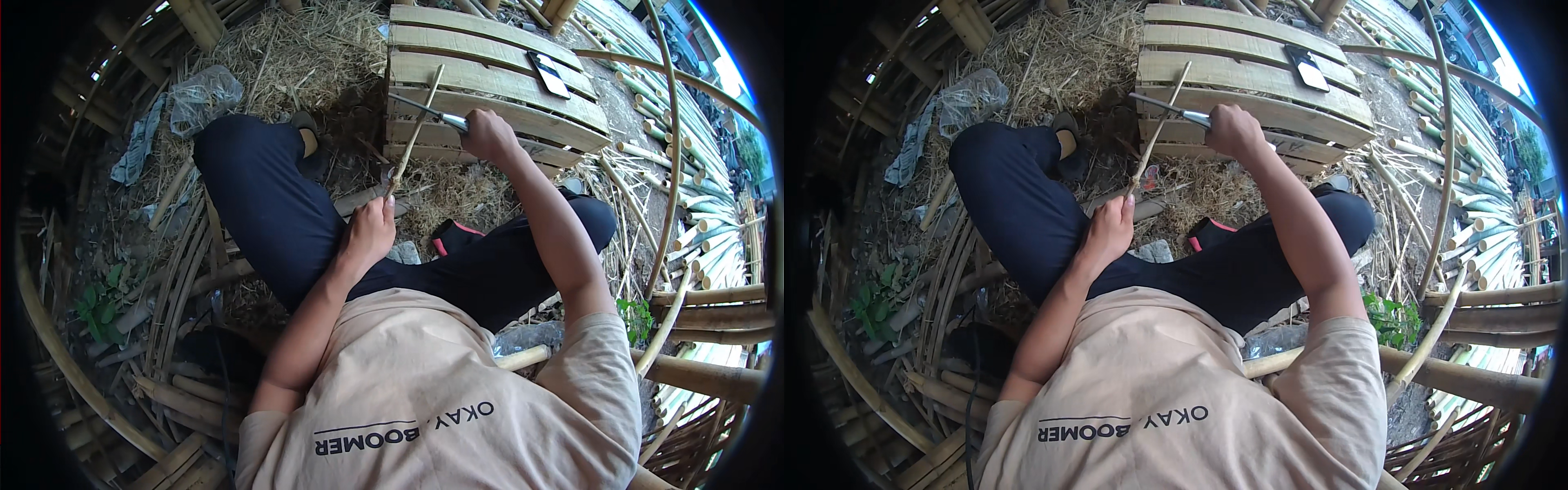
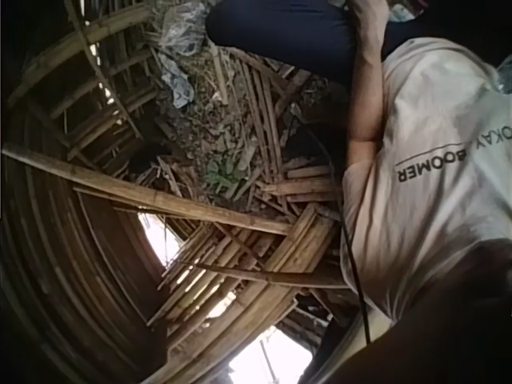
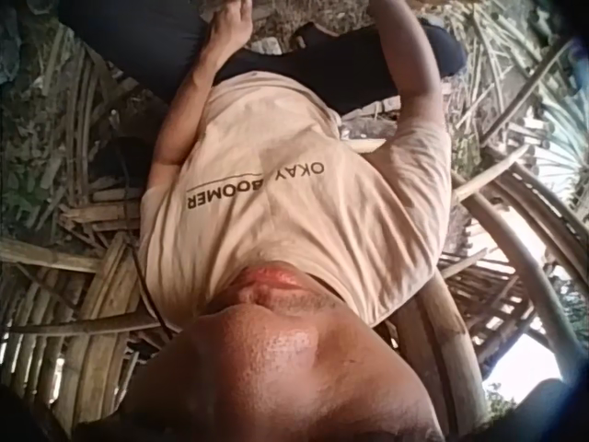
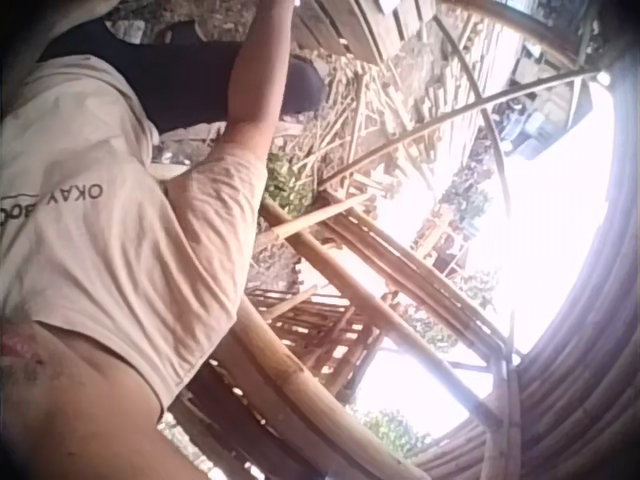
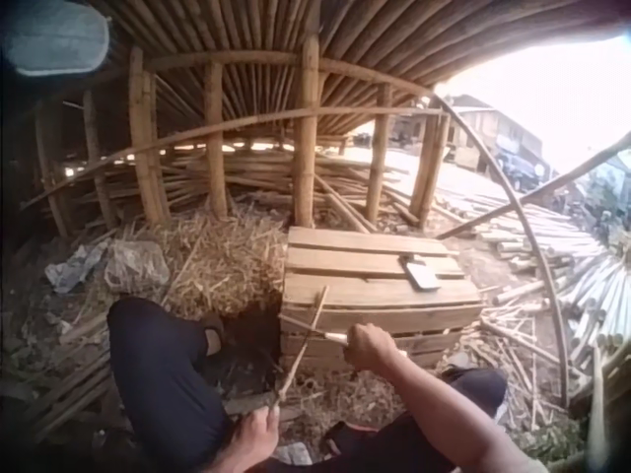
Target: The person shaves a bamboo stick using a knife by pulling the blade toward themselves while holding the stick in the other hand.
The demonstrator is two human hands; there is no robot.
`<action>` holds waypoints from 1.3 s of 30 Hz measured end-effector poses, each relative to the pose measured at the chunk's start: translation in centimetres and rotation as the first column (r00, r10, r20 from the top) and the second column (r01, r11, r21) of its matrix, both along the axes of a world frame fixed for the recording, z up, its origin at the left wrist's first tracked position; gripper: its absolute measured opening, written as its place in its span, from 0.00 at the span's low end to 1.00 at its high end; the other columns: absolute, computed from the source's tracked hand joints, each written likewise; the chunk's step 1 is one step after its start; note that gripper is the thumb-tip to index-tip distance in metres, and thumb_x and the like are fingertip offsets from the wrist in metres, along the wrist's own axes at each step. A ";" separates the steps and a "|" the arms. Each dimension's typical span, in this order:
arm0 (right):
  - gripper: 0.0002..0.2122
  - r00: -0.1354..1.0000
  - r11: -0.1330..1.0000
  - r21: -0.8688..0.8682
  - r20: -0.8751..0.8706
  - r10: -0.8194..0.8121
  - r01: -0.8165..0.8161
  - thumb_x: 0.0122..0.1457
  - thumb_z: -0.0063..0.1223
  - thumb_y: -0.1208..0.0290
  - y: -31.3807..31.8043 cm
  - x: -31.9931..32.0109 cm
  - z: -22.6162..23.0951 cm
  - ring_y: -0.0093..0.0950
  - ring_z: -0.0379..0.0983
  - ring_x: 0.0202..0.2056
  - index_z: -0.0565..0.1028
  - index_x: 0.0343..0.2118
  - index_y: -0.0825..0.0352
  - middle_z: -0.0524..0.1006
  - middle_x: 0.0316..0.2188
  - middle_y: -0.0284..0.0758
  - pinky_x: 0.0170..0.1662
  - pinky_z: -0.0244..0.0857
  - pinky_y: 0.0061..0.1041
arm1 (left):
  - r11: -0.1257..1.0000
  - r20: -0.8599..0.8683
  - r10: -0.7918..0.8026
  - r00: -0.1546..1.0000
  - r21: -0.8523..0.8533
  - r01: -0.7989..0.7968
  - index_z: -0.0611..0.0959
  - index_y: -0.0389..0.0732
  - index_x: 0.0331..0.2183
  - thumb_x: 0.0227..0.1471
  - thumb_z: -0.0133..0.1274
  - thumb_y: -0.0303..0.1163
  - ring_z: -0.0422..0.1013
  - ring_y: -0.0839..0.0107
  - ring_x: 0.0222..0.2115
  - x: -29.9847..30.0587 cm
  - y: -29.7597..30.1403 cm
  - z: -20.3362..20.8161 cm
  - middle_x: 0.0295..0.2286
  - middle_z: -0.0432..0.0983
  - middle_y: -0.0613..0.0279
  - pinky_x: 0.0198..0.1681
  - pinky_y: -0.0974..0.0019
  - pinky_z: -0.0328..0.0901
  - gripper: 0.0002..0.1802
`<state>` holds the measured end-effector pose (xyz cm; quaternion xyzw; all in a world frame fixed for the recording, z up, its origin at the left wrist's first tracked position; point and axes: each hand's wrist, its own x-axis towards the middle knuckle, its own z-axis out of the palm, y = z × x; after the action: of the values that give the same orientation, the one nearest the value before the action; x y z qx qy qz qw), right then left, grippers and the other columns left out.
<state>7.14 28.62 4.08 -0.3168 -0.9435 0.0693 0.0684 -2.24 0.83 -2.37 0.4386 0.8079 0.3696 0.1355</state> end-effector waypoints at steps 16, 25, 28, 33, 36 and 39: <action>0.08 0.994 0.995 0.012 0.035 -0.103 0.102 0.46 0.56 0.71 0.4 -0.5 -0.1 0.48 0.80 0.35 0.82 0.28 0.67 0.81 0.30 0.50 0.43 0.74 0.44 | 1.000 0.002 -0.013 1.000 -0.014 0.013 0.78 0.31 0.29 0.65 0.42 0.39 0.74 0.36 0.29 0.3 0.3 -0.2 0.24 0.76 0.35 0.33 0.41 0.67 0.21; 0.07 0.996 0.994 0.076 0.022 -0.082 0.080 0.47 0.55 0.72 0.1 0.0 0.2 0.48 0.80 0.34 0.82 0.28 0.67 0.81 0.29 0.50 0.41 0.74 0.42 | 1.000 -0.015 -0.017 1.000 -0.025 0.017 0.78 0.32 0.28 0.66 0.42 0.38 0.74 0.36 0.28 0.4 0.0 0.0 0.24 0.76 0.36 0.32 0.41 0.67 0.21; 0.08 0.997 0.992 0.095 -0.005 -0.083 0.083 0.47 0.55 0.72 0.8 -0.3 0.5 0.49 0.80 0.34 0.81 0.28 0.68 0.81 0.29 0.51 0.41 0.75 0.43 | 1.000 0.009 -0.011 1.000 -0.015 0.011 0.77 0.32 0.27 0.66 0.41 0.39 0.73 0.36 0.29 0.3 0.0 0.0 0.23 0.75 0.36 0.32 0.41 0.65 0.22; 0.08 0.998 0.998 0.058 0.070 -0.007 0.003 0.48 0.54 0.73 -0.6 -0.3 0.3 0.49 0.80 0.34 0.81 0.29 0.69 0.81 0.29 0.51 0.43 0.74 0.44 | 1.000 0.040 -0.006 0.999 -0.012 0.006 0.77 0.31 0.27 0.66 0.41 0.40 0.73 0.36 0.30 0.2 0.0 -0.1 0.24 0.75 0.36 0.32 0.41 0.65 0.23; 0.08 0.993 0.992 0.040 0.020 -0.117 0.116 0.47 0.54 0.73 0.0 -0.7 0.2 0.49 0.79 0.35 0.81 0.30 0.69 0.81 0.31 0.51 0.43 0.74 0.44 | 1.000 0.044 0.002 0.999 -0.012 -0.001 0.78 0.31 0.28 0.66 0.42 0.40 0.73 0.36 0.30 0.4 0.0 -0.5 0.24 0.76 0.35 0.32 0.41 0.65 0.23; 0.09 0.993 0.993 0.012 -0.005 -0.119 0.119 0.47 0.54 0.73 0.0 -1.1 0.5 0.50 0.79 0.37 0.81 0.31 0.69 0.81 0.32 0.52 0.43 0.74 0.45 | 1.000 0.042 0.008 0.999 -0.004 -0.008 0.78 0.31 0.29 0.65 0.42 0.38 0.74 0.37 0.30 0.3 -0.3 0.1 0.25 0.76 0.36 0.33 0.42 0.67 0.21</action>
<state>6.08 28.64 4.60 -0.3718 -0.9232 0.0601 0.0764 -1.95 0.53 -2.30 0.4275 0.8073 0.3776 0.1517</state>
